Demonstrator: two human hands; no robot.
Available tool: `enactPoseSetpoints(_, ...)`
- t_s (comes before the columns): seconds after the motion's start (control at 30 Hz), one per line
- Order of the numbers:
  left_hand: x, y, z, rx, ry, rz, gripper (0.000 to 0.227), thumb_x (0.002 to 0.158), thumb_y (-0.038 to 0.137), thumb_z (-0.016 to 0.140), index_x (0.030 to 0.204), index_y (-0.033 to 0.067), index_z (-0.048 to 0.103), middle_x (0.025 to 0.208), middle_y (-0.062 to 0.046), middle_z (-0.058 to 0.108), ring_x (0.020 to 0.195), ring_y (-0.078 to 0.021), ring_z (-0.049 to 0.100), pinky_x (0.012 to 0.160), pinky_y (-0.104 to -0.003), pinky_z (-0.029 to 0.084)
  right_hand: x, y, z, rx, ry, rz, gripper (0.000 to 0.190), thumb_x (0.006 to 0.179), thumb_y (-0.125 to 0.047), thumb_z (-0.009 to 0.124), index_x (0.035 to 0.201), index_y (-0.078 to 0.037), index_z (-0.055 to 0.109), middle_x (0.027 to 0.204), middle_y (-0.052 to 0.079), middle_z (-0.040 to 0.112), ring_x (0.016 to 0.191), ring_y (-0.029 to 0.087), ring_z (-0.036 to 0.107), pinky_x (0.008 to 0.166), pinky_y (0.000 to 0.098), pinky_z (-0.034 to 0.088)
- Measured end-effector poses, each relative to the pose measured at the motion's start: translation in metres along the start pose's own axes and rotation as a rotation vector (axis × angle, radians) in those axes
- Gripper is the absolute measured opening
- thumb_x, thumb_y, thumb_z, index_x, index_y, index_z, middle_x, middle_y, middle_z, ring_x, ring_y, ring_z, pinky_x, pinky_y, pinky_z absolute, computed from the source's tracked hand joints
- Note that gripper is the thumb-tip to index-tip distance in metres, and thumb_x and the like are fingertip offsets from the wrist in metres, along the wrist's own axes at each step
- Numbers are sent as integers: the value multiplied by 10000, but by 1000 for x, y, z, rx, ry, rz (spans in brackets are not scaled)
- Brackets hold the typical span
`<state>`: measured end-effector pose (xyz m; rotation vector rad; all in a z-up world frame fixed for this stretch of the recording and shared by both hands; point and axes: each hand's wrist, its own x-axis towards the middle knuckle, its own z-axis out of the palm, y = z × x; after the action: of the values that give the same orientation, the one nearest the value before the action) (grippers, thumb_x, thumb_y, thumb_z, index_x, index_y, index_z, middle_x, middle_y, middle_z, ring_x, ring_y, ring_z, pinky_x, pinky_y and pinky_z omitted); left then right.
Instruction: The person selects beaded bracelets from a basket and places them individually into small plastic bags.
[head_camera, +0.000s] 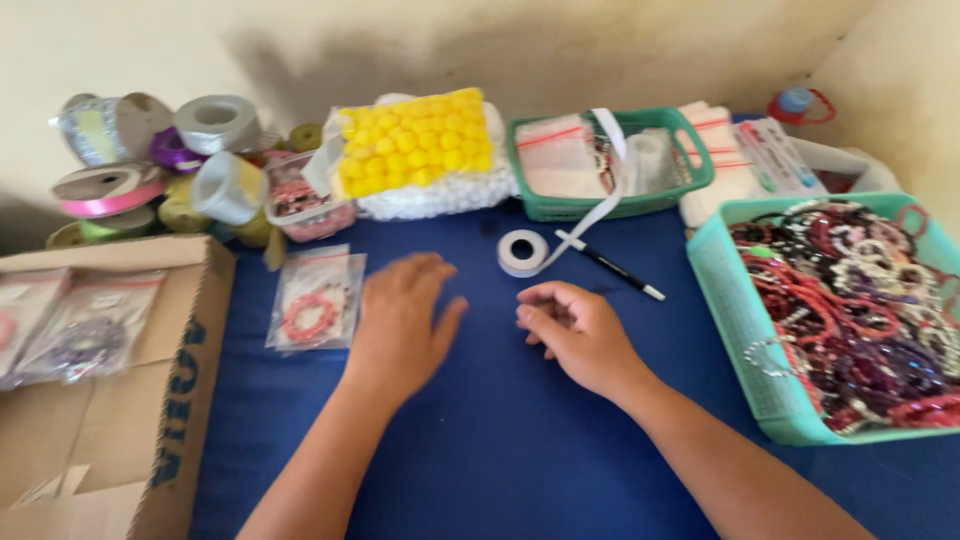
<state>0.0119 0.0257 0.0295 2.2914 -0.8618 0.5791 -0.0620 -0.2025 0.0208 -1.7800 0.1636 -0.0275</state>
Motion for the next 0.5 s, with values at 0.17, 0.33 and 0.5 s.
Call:
enactPoseSetpoints(0.17, -2, 52, 15, -156, -225, 187, 383, 851, 247, 731, 1178, 56, 673, 1249, -134, 649, 1188, -349, 589, 1017, -485, 406, -22, -41, -25, -494, 84, -200, 263, 879, -239, 738, 1061, -49, 725, 888, 74, 785, 781, 172, 752, 689, 318, 586)
enactPoseSetpoints(0.33, 13, 90, 37, -262, -362, 234, 333, 847, 238, 731, 1129, 63, 691, 1201, -118, 671, 1134, -331, 616, 970, -463, 437, -47, -76, -69, -850, 245, -117, 261, 859, -268, 733, 1032, -72, 727, 925, 126, 767, 827, 305, 738, 711, 415, 570)
enactPoseSetpoints(0.5, 40, 138, 73, -524, -307, 242, 216, 906, 172, 704, 1086, 54, 691, 1117, -138, 707, 1048, -362, 669, 895, -453, 520, -73, -93, -134, -1005, 503, -40, 155, 868, -253, 709, 938, -137, 783, 930, 108, 765, 855, 339, 720, 754, 455, 561)
